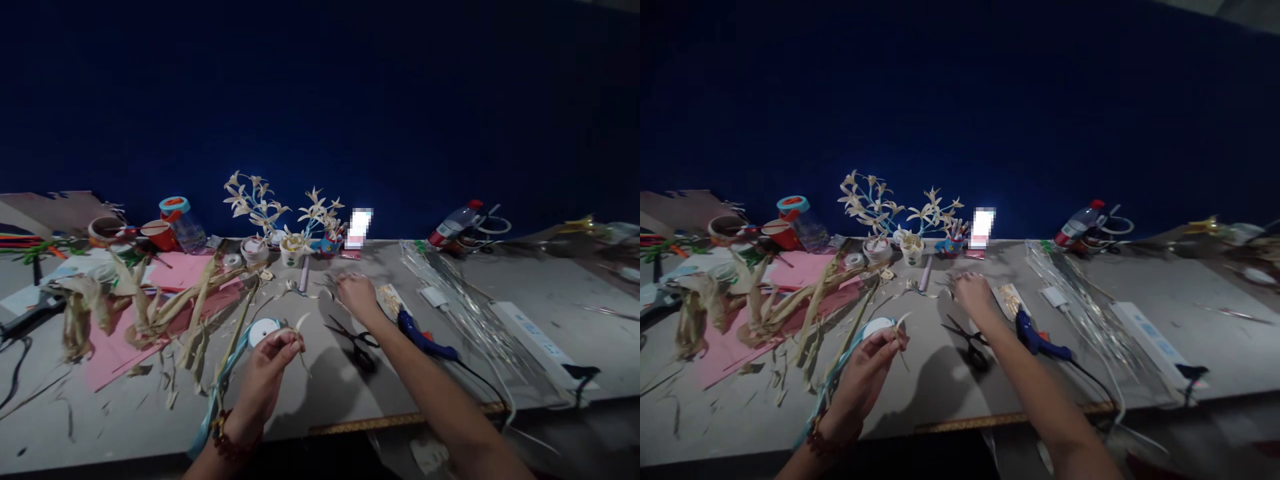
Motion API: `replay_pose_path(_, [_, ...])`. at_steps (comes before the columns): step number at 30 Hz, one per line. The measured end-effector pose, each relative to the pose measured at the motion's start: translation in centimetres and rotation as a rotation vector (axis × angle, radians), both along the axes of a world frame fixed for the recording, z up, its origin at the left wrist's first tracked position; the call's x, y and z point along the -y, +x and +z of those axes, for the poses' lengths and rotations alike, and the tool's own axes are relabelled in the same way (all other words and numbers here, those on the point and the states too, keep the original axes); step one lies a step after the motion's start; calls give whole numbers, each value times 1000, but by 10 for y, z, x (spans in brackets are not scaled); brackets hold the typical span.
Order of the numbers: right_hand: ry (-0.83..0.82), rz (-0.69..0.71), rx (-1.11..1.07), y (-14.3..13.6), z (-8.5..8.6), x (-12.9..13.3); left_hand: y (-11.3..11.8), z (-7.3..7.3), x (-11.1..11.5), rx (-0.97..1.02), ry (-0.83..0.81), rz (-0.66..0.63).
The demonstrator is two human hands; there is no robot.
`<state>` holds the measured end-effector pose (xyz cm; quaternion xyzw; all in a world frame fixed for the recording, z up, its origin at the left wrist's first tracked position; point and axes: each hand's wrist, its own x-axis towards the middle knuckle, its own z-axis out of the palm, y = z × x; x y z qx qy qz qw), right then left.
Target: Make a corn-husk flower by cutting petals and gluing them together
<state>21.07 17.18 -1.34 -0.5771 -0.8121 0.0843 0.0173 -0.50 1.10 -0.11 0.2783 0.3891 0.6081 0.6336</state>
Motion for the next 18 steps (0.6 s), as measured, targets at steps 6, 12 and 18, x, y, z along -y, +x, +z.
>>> replay_pose_path(6, [16, -33, -552, 0, 9, 16, 1, 4, 0, 43, -3, 3])
replay_pose_path(12, [-144, 76, -1106, -22, 34, 89, 2, 12, -2, 103, -35, -61])
replay_pose_path(18, [72, 190, -1313, -36, 61, 125, 11, 21, -1, 103, -53, -96])
